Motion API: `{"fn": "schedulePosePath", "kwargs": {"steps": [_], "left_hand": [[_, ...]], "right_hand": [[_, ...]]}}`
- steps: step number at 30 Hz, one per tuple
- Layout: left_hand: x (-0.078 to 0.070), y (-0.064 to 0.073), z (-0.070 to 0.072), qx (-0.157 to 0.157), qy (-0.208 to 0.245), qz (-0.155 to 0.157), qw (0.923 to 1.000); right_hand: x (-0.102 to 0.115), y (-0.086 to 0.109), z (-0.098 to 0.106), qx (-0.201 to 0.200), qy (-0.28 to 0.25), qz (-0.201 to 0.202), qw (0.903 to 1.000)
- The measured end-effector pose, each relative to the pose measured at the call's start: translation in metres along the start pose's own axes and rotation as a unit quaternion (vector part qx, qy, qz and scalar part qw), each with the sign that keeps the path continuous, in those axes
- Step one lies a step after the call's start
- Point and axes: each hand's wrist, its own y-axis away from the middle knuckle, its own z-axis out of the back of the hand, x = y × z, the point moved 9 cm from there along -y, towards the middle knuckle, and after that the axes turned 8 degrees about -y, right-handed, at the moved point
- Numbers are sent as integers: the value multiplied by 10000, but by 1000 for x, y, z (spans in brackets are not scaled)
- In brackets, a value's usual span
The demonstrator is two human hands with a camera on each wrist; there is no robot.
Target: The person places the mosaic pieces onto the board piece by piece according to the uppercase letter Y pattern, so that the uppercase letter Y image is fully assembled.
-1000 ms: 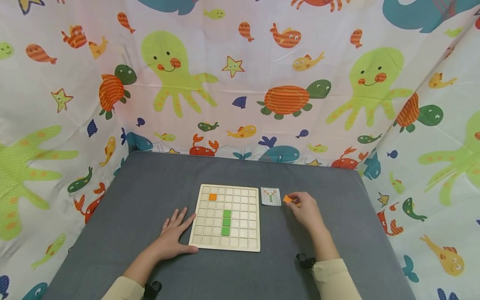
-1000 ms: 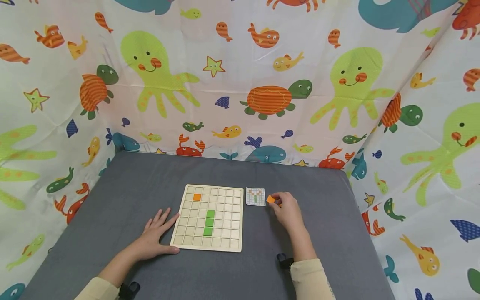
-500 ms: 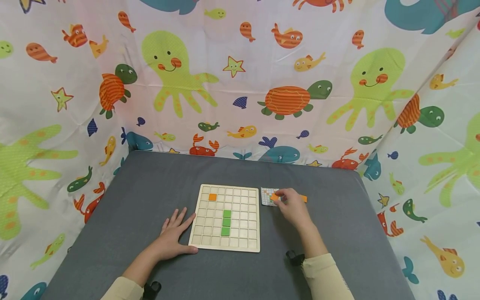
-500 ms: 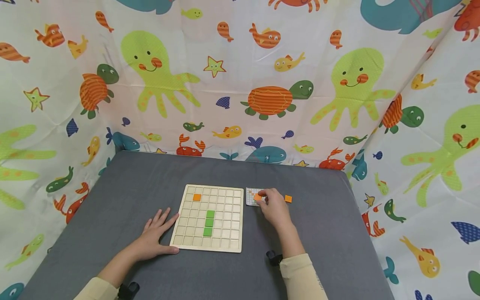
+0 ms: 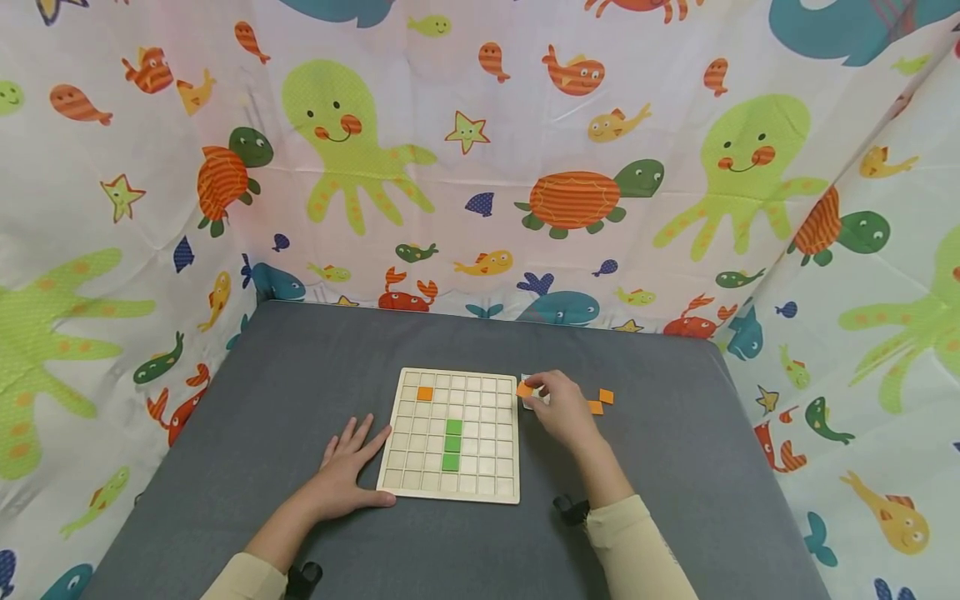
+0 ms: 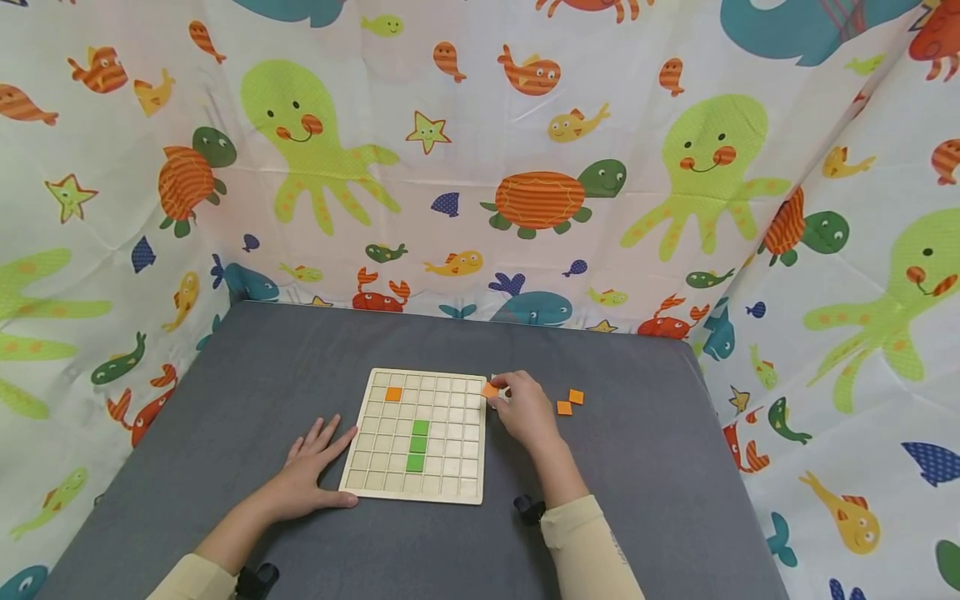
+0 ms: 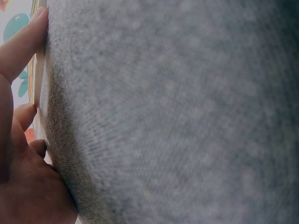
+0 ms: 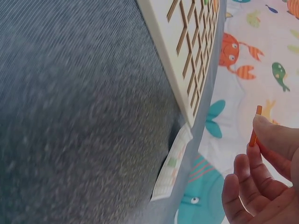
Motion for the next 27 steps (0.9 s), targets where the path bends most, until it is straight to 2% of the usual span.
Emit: {"fn": "schedulePosePath", "kwargs": {"steps": [20, 27], "left_hand": [[-3, -2, 0, -59, -57, -100, 9999], [-3, 1, 2, -127, -29, -154, 9998]], "right_hand": [[23, -2, -26, 169, -42, 427, 9989], [32, -8, -41, 421, -36, 398, 9983]]}}
